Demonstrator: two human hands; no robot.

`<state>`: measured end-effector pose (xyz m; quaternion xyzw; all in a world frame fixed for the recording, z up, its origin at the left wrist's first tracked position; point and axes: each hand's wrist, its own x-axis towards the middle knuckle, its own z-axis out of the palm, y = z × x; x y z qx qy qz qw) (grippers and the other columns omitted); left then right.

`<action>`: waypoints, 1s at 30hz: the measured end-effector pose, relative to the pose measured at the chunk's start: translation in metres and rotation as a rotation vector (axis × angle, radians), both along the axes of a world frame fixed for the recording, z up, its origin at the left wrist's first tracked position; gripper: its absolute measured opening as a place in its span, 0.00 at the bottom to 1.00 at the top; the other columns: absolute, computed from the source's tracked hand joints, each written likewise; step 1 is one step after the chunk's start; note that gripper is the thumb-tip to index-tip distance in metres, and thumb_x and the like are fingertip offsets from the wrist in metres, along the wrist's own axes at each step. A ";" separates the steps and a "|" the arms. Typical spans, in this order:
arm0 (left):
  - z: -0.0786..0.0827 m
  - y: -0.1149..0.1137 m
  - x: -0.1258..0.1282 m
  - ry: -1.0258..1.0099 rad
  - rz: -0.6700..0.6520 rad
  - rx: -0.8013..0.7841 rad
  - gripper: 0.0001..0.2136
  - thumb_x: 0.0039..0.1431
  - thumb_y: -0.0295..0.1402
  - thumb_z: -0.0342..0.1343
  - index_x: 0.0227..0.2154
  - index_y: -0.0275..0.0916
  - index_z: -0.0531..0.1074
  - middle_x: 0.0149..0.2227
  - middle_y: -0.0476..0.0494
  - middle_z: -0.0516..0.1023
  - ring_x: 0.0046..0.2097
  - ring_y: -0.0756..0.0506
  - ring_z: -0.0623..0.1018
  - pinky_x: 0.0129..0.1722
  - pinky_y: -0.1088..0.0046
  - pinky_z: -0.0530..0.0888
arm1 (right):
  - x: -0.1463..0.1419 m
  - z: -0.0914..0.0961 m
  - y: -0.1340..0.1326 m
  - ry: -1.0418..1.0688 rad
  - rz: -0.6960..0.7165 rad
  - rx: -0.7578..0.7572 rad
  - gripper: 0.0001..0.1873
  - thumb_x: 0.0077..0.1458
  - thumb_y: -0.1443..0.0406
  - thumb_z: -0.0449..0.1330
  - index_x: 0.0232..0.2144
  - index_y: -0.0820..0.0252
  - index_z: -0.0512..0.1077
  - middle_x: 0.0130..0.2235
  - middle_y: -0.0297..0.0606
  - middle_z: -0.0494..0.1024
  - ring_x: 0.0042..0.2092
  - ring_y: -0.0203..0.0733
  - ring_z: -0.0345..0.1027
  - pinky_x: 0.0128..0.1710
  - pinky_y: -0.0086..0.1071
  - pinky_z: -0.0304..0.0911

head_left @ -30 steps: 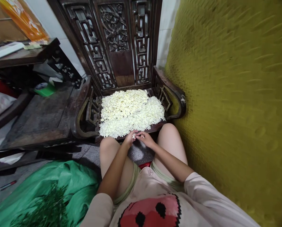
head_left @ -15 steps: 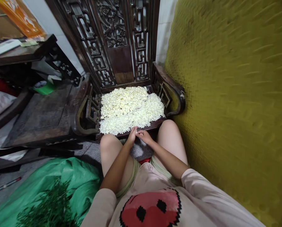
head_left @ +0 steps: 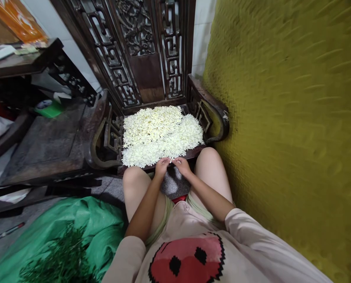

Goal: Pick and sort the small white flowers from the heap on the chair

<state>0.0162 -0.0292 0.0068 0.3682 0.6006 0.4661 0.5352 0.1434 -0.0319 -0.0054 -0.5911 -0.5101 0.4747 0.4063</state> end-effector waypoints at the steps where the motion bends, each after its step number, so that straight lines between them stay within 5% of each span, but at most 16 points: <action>1: -0.001 0.000 0.000 0.009 -0.005 0.015 0.10 0.38 0.38 0.62 0.23 0.37 0.73 0.22 0.48 0.73 0.27 0.50 0.70 0.33 0.71 0.67 | 0.000 0.001 0.000 -0.003 -0.001 0.006 0.14 0.44 0.56 0.56 0.20 0.61 0.69 0.22 0.33 0.68 0.26 0.36 0.59 0.30 0.30 0.54; 21: -0.008 -0.002 0.000 0.243 -0.020 0.134 0.08 0.42 0.37 0.59 0.22 0.37 0.72 0.23 0.48 0.72 0.25 0.51 0.67 0.29 0.74 0.65 | -0.003 0.002 0.000 0.026 -0.109 0.026 0.14 0.44 0.54 0.56 0.23 0.60 0.68 0.22 0.32 0.65 0.26 0.37 0.58 0.30 0.30 0.55; 25: -0.004 -0.002 0.002 0.172 0.018 0.054 0.09 0.40 0.38 0.60 0.21 0.36 0.71 0.20 0.49 0.69 0.24 0.51 0.65 0.28 0.73 0.63 | -0.002 0.005 -0.004 -0.001 -0.142 0.078 0.13 0.45 0.56 0.58 0.29 0.60 0.70 0.19 0.28 0.60 0.23 0.35 0.55 0.27 0.28 0.54; 30: 0.001 -0.002 0.002 -0.029 0.023 0.003 0.13 0.36 0.41 0.63 0.19 0.36 0.71 0.21 0.49 0.70 0.25 0.52 0.67 0.30 0.74 0.64 | -0.003 0.009 -0.006 -0.035 0.009 0.144 0.15 0.49 0.54 0.56 0.30 0.59 0.74 0.21 0.30 0.65 0.24 0.35 0.57 0.28 0.28 0.54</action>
